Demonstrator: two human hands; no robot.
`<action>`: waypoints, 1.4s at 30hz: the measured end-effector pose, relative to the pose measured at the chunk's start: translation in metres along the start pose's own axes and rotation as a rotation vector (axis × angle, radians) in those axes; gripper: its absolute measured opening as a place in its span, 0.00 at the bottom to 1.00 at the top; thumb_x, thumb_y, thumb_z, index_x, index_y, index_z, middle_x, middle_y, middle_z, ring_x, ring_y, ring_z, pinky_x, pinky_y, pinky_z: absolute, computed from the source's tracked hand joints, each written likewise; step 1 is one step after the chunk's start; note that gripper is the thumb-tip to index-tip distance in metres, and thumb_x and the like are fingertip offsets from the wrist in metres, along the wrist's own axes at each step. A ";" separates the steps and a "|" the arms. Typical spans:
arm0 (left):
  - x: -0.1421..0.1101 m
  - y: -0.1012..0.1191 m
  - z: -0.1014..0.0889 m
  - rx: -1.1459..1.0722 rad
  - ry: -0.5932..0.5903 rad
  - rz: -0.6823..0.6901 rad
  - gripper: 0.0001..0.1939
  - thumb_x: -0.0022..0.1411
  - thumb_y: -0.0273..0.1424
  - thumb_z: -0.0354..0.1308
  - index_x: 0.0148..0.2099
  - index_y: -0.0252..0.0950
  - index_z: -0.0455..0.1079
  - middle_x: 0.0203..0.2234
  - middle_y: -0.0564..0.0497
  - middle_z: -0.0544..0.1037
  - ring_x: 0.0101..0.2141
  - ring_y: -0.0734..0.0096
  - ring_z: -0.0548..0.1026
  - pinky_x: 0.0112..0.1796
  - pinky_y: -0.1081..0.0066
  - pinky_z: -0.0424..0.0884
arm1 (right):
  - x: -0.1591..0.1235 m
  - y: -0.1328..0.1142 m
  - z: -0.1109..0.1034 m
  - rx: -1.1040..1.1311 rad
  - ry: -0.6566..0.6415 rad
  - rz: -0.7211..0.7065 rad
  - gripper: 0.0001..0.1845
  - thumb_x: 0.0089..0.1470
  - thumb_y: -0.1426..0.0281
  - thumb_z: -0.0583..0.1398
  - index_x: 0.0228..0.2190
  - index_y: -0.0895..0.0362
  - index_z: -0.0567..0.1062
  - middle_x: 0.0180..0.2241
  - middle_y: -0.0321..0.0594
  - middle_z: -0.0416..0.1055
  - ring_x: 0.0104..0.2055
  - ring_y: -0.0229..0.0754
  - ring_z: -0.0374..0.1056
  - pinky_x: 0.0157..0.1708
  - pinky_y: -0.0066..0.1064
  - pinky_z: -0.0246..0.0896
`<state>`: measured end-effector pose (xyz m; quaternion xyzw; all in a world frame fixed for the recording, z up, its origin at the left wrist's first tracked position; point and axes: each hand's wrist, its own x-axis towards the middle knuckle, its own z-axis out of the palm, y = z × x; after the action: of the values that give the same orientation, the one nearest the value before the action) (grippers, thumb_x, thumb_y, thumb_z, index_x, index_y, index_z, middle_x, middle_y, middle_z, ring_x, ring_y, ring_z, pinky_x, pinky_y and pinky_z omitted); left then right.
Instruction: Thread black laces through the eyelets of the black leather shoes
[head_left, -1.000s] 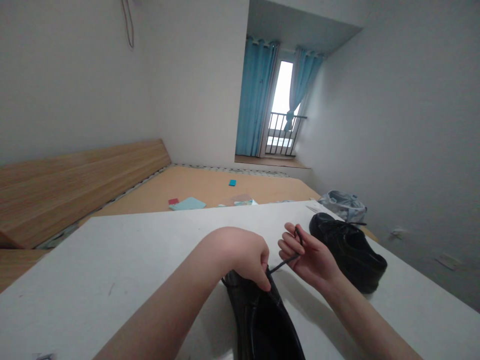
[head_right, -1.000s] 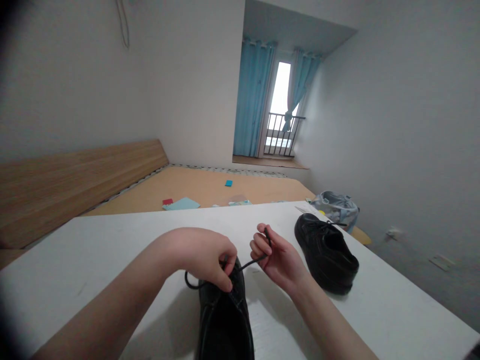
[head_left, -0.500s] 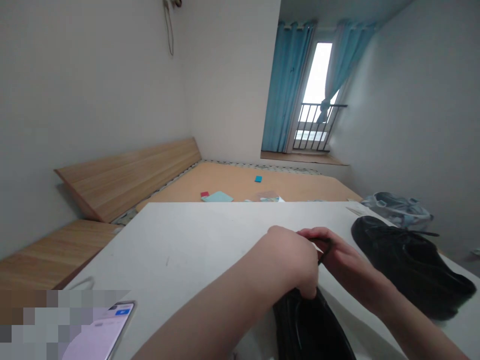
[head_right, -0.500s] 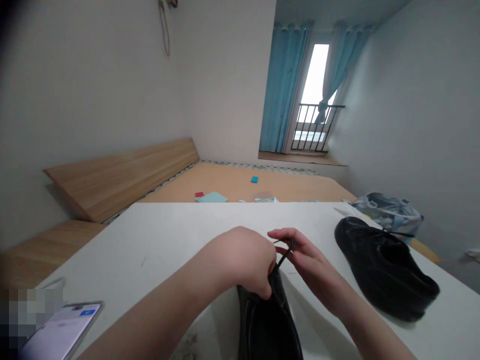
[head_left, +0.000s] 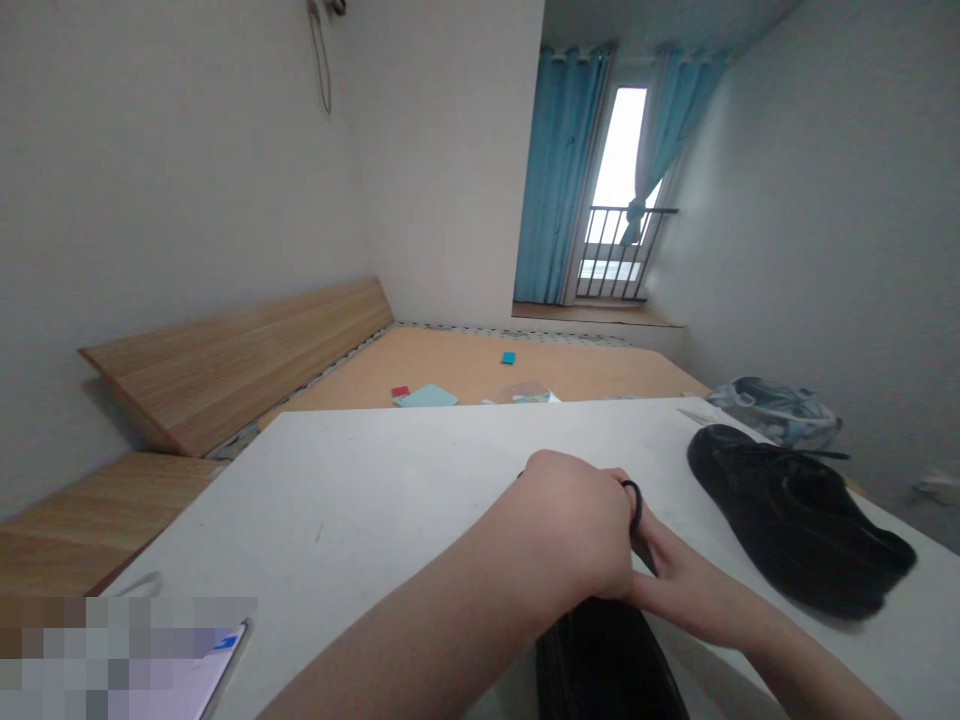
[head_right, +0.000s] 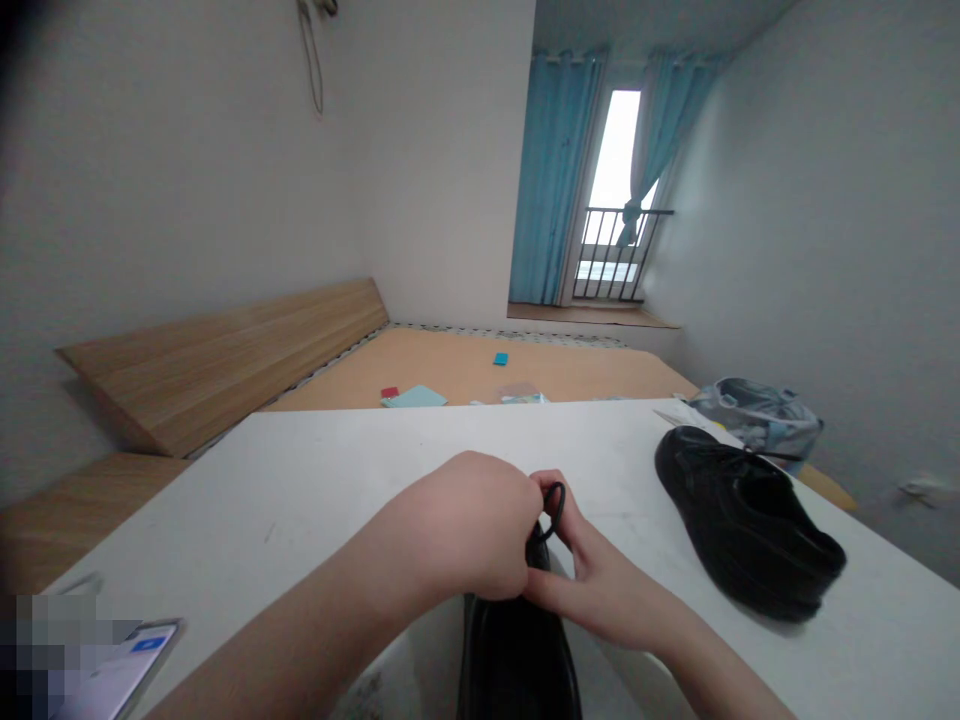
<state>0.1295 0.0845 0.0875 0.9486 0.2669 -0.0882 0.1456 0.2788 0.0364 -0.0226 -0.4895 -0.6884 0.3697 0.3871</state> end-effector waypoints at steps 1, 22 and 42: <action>0.001 0.000 0.000 0.042 -0.006 -0.011 0.18 0.44 0.27 0.58 0.41 0.34 0.72 0.26 0.42 0.76 0.32 0.54 0.74 0.33 0.63 0.67 | 0.000 0.001 0.001 0.004 0.003 0.011 0.36 0.46 0.71 0.63 0.55 0.54 0.56 0.50 0.45 0.62 0.54 0.52 0.56 0.56 0.46 0.48; 0.029 -0.049 -0.009 -0.135 -0.310 0.146 0.12 0.50 0.39 0.57 0.35 0.38 0.71 0.24 0.57 0.70 0.26 0.73 0.66 0.26 0.75 0.60 | 0.003 -0.011 0.020 0.107 0.269 -0.017 0.20 0.46 0.72 0.57 0.43 0.55 0.61 0.44 0.41 0.63 0.47 0.47 0.60 0.49 0.40 0.52; 0.024 -0.042 -0.012 -0.080 -0.236 0.069 0.17 0.52 0.45 0.54 0.32 0.35 0.72 0.26 0.52 0.73 0.27 0.71 0.68 0.29 0.74 0.62 | 0.007 -0.011 0.027 0.432 0.361 0.014 0.07 0.50 0.68 0.57 0.22 0.55 0.68 0.31 0.37 0.64 0.39 0.44 0.60 0.41 0.34 0.54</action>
<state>0.1279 0.1341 0.0835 0.9336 0.2185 -0.1835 0.2166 0.2486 0.0372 -0.0230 -0.4583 -0.5102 0.4173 0.5963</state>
